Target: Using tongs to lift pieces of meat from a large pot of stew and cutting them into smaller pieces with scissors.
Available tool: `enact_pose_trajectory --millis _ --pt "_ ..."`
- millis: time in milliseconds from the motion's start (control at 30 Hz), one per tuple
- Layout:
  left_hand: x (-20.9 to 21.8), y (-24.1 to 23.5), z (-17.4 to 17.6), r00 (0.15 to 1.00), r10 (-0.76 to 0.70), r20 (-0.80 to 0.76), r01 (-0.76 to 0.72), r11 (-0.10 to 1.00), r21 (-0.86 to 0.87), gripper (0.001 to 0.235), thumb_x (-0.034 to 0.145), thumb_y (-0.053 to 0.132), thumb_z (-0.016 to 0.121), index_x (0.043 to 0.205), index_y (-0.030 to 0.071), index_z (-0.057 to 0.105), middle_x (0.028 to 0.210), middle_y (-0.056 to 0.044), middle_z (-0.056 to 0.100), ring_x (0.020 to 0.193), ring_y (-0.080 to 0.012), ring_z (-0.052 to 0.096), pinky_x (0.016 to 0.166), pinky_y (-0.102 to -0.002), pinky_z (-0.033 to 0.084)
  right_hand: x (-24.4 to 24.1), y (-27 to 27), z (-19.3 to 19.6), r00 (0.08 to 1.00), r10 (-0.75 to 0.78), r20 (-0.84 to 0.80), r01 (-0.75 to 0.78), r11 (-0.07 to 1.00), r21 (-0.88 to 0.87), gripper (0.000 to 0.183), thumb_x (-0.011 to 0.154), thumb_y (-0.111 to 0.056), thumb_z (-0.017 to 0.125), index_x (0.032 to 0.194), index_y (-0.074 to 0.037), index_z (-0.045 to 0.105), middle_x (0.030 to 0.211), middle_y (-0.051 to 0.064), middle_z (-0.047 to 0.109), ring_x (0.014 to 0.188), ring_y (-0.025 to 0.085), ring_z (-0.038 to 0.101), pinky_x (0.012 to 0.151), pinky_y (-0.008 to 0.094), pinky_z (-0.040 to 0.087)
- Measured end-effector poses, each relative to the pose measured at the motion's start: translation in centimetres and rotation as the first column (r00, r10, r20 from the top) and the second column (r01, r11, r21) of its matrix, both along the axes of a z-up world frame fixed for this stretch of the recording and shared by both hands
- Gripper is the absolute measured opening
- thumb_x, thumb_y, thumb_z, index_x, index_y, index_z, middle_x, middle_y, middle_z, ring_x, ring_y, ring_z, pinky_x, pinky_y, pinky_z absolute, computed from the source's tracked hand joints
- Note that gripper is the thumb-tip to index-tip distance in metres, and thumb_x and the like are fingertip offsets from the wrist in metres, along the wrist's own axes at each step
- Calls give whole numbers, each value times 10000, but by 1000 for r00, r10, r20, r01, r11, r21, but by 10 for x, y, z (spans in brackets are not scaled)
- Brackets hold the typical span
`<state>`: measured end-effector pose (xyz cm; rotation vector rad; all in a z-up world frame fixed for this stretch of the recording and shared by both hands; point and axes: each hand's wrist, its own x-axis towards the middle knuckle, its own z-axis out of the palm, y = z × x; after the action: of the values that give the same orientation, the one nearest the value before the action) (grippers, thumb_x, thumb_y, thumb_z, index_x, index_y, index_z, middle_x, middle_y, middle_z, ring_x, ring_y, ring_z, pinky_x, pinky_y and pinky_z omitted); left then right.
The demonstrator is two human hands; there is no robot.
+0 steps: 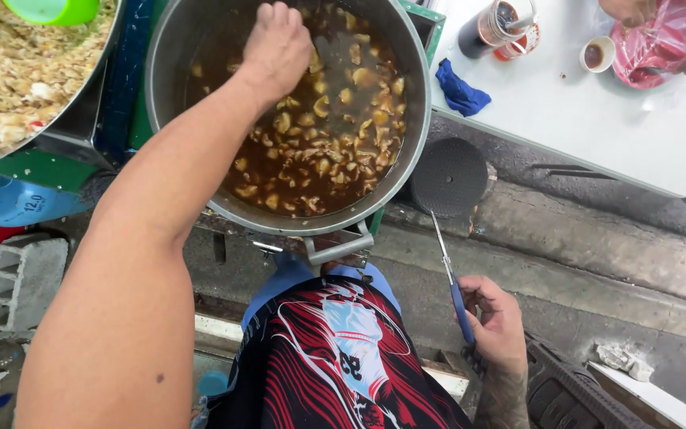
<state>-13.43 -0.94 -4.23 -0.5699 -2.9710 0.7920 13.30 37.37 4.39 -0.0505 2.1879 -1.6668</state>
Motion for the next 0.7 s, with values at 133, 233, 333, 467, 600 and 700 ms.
enact_pose_trajectory --millis 133,233,333,467,600,700 --pt "6 32 4 988 -115 99 99 984 151 146 807 59 476 827 121 607 758 -30 481 744 -172 412 692 -292 361 -6 4 0 1000 10 3 -10 1000 -8 408 745 -325 627 994 -8 557 723 24 580 612 94 546 572 219 469" --pt "7 46 -11 972 -233 27 213 926 311 156 719 -6 486 763 110 582 740 -43 460 734 -194 416 702 -323 378 -9 6 0 1000 29 -6 -28 999 24 424 750 -341 612 1005 -8 558 749 30 582 627 101 557 590 228 484" --pt "10 52 -11 951 -307 -31 296 879 373 122 683 29 536 746 125 578 752 -46 465 743 -213 422 678 -336 365 -11 0 8 999 28 -15 -28 999 23 436 746 -388 607 966 -14 566 709 12 570 606 93 532 577 223 463" --pt "21 53 0 941 -337 38 286 849 444 154 691 -19 540 756 117 571 770 -49 458 759 -211 421 668 -335 372 -1 4 -4 1000 11 -24 -11 1000 19 428 747 -333 624 1016 -9 547 791 29 571 662 102 538 621 228 466" --pt "33 52 0 913 -396 98 287 794 535 178 660 -43 517 752 97 577 771 -60 457 758 -226 424 661 -349 367 8 -10 0 999 -37 -19 37 999 8 412 753 -310 623 1032 -19 538 819 40 565 687 107 543 611 229 467" --pt "41 51 9 891 -421 171 261 782 566 233 684 -68 487 831 75 596 806 -77 487 788 -229 441 713 -362 376 13 -24 6 998 -64 -14 64 998 -1 424 745 -345 629 1020 -33 547 814 33 568 702 103 539 608 229 460"
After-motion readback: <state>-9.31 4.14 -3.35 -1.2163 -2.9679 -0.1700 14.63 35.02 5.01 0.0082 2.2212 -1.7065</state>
